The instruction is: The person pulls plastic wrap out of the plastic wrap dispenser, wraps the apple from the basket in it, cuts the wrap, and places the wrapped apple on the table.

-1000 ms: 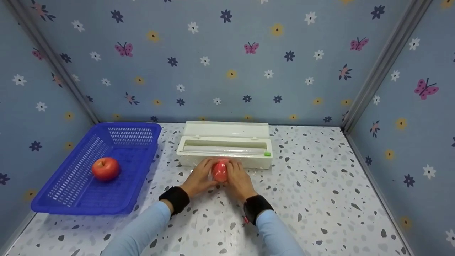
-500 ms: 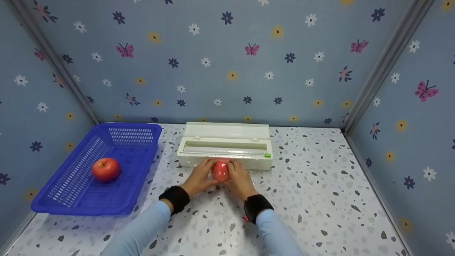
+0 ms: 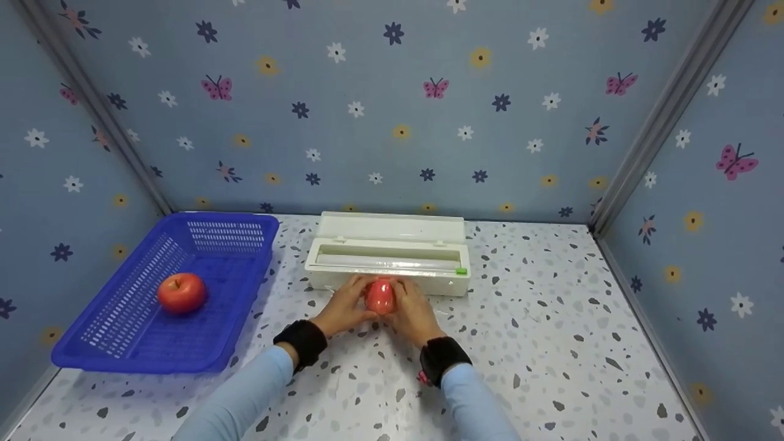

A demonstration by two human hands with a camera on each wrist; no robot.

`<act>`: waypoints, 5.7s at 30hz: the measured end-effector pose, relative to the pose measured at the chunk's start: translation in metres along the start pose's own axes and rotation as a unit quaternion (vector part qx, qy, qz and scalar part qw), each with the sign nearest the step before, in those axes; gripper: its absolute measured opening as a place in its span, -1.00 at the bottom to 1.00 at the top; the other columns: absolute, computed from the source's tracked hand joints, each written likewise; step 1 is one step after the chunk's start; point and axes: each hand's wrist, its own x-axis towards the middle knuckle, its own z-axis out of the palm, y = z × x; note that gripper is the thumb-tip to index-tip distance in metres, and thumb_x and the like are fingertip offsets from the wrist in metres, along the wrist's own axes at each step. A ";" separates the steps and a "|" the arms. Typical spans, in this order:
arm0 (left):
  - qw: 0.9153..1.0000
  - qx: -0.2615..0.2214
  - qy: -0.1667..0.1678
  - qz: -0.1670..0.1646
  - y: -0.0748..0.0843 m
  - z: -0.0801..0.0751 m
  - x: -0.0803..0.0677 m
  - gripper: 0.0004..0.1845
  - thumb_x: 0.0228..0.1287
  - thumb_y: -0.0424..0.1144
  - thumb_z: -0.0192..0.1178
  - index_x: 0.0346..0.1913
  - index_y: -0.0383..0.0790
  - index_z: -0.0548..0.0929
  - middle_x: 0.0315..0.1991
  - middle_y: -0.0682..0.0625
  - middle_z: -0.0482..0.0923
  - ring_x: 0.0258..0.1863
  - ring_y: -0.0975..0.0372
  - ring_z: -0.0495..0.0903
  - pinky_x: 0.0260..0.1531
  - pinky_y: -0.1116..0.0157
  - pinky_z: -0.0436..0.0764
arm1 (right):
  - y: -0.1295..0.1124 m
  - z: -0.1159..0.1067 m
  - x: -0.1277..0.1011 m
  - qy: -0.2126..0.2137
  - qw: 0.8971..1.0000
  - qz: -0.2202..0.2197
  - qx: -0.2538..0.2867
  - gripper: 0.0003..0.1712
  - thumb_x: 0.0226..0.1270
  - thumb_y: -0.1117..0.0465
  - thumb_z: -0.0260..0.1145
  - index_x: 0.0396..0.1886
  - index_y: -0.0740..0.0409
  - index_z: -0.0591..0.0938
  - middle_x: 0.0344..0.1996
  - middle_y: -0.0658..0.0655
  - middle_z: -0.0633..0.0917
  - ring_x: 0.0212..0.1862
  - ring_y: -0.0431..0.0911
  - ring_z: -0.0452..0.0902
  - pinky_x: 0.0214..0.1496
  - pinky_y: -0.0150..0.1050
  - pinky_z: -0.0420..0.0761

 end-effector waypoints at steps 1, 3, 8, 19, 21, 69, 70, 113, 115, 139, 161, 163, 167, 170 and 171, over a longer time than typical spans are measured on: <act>1.000 -0.006 -0.002 -0.006 0.000 0.000 0.000 -0.22 -0.13 -0.31 0.41 0.25 -0.08 0.33 0.13 -0.03 0.34 0.14 0.12 0.42 0.15 0.18 0.42 | 0.000 0.000 0.000 -0.004 1.000 0.002 0.001 -0.11 -0.20 0.15 0.54 0.21 0.22 0.38 0.14 0.20 0.46 0.17 0.04 0.40 0.23 -0.12 0.40; 1.000 -0.014 -0.003 -0.017 -0.001 0.000 0.000 -0.20 -0.14 -0.33 0.41 0.26 -0.09 0.33 0.14 -0.05 0.33 0.15 0.08 0.41 0.16 0.15 0.42 | 0.000 0.001 0.000 -0.009 1.000 0.007 0.001 -0.09 -0.21 0.17 0.54 0.22 0.24 0.37 0.15 0.21 0.45 0.17 0.06 0.40 0.23 -0.09 0.40; 1.000 -0.014 0.001 -0.022 -0.001 0.000 0.002 -0.18 -0.15 -0.31 0.41 0.28 -0.08 0.32 0.15 -0.10 0.34 0.15 0.04 0.41 0.16 0.10 0.41 | 0.000 0.001 0.001 -0.023 0.999 0.029 0.011 -0.04 -0.25 0.24 0.54 0.26 0.26 0.33 0.18 0.21 0.41 0.19 0.07 0.37 0.26 -0.07 0.37; 0.999 -0.021 -0.011 -0.028 0.002 0.000 0.003 -0.20 -0.07 -0.28 0.37 0.31 -0.22 0.28 0.08 -0.15 0.36 0.09 0.04 0.45 0.14 0.18 0.44 | 0.003 -0.001 0.003 -0.040 0.995 0.064 0.065 -0.09 -0.23 0.30 0.52 0.24 0.24 0.35 0.15 0.17 0.40 0.16 0.07 0.39 0.21 -0.05 0.42; 0.999 -0.018 -0.009 -0.026 0.001 -0.001 0.003 -0.20 -0.07 -0.26 0.38 0.30 -0.25 0.28 0.05 -0.16 0.38 0.07 0.04 0.47 0.13 0.19 0.45 | 0.003 -0.001 0.003 -0.042 0.994 0.069 0.072 -0.09 -0.23 0.31 0.51 0.24 0.26 0.35 0.14 0.18 0.40 0.15 0.08 0.41 0.19 -0.04 0.43; 0.985 -0.128 -0.019 -0.114 0.001 0.001 -0.003 -0.47 0.09 -0.20 0.26 0.17 -0.17 0.45 0.07 -0.09 0.52 0.00 0.17 0.53 0.00 0.26 0.53 | 0.000 -0.005 0.005 -0.096 0.961 0.206 0.158 -0.28 -0.07 0.25 0.44 0.17 0.26 0.44 0.07 0.26 0.51 -0.02 0.05 0.53 0.02 -0.07 0.56; 0.985 -0.129 -0.020 -0.115 0.001 0.001 -0.003 -0.48 0.10 -0.20 0.25 0.17 -0.15 0.45 0.07 -0.07 0.52 0.00 0.18 0.53 0.01 0.26 0.52 | 0.000 -0.005 0.006 -0.098 0.959 0.211 0.162 -0.28 -0.06 0.26 0.43 0.17 0.26 0.43 0.07 0.25 0.51 -0.01 0.05 0.53 0.03 -0.06 0.55; 0.992 -0.018 0.044 -0.119 0.013 -0.003 0.006 -0.35 -0.09 0.00 0.38 0.10 -0.16 0.48 0.07 -0.08 0.40 0.01 0.10 0.49 0.05 0.18 0.48 | 0.007 -0.016 0.026 -0.131 0.953 0.154 0.224 -0.32 -0.06 0.41 0.38 0.17 0.26 0.45 0.05 0.28 0.56 -0.01 0.09 0.54 0.07 -0.07 0.53; 0.994 0.024 0.042 -0.097 0.018 -0.004 0.005 -0.35 -0.09 0.00 0.39 0.12 -0.13 0.48 0.05 -0.06 0.39 0.02 0.12 0.47 0.05 0.19 0.48 | 0.007 -0.016 0.026 -0.128 0.954 0.152 0.225 -0.31 -0.08 0.42 0.39 0.17 0.23 0.46 0.07 0.26 0.55 0.00 0.08 0.54 0.08 -0.07 0.53; 0.996 0.081 0.001 -0.027 0.032 -0.003 0.008 -0.59 0.15 -0.29 0.20 0.10 -0.23 0.54 0.15 -0.04 0.44 0.13 0.13 0.44 0.13 0.24 0.44 | 0.011 -0.018 0.023 -0.129 0.952 0.095 0.262 -0.22 -0.10 0.31 0.46 0.22 0.17 0.40 0.08 0.21 0.53 0.10 0.06 0.46 0.18 -0.05 0.44; 0.997 0.064 -0.001 -0.050 0.033 -0.009 0.004 -0.53 0.06 -0.27 0.27 0.11 -0.18 0.53 0.16 0.02 0.41 0.14 0.16 0.42 0.15 0.18 0.42 | 0.039 -0.062 0.021 -0.020 0.978 0.164 0.124 -0.47 0.07 0.22 0.38 0.04 0.36 0.52 -0.02 0.33 0.55 0.01 0.16 0.46 0.04 0.02 0.48; 0.997 0.062 0.000 -0.050 0.033 -0.009 0.004 -0.52 0.06 -0.27 0.27 0.11 -0.18 0.52 0.17 0.02 0.40 0.15 0.16 0.41 0.15 0.18 0.42 | 0.048 -0.070 0.022 -0.006 0.982 0.161 0.098 -0.49 0.06 0.23 0.38 0.02 0.37 0.53 -0.04 0.35 0.53 0.02 0.18 0.43 0.05 0.04 0.45; 0.997 0.064 0.001 -0.046 0.035 -0.007 0.003 -0.52 0.06 -0.26 0.26 0.11 -0.19 0.52 0.18 0.01 0.40 0.16 0.15 0.41 0.15 0.19 0.42 | 0.065 -0.081 0.020 -0.018 0.982 0.177 0.069 -0.47 0.08 0.24 0.37 0.05 0.38 0.51 -0.02 0.40 0.46 0.07 0.23 0.35 0.11 0.08 0.36; 0.997 0.069 0.001 -0.034 0.037 -0.005 0.001 -0.53 0.05 -0.28 0.27 0.09 -0.21 0.53 0.17 0.00 0.41 0.16 0.15 0.41 0.16 0.21 0.42 | 0.075 -0.085 0.017 -0.041 0.977 0.201 0.064 -0.45 0.08 0.24 0.37 0.08 0.37 0.50 0.00 0.42 0.42 0.10 0.25 0.29 0.13 0.11 0.33; 0.997 0.070 0.002 -0.028 0.037 -0.005 0.000 -0.54 0.04 -0.29 0.27 0.09 -0.22 0.53 0.16 0.00 0.42 0.15 0.15 0.41 0.15 0.22 0.42 | 0.077 -0.085 0.016 -0.048 0.975 0.207 0.063 -0.45 0.07 0.24 0.38 0.08 0.36 0.50 0.01 0.42 0.41 0.10 0.25 0.29 0.13 0.11 0.33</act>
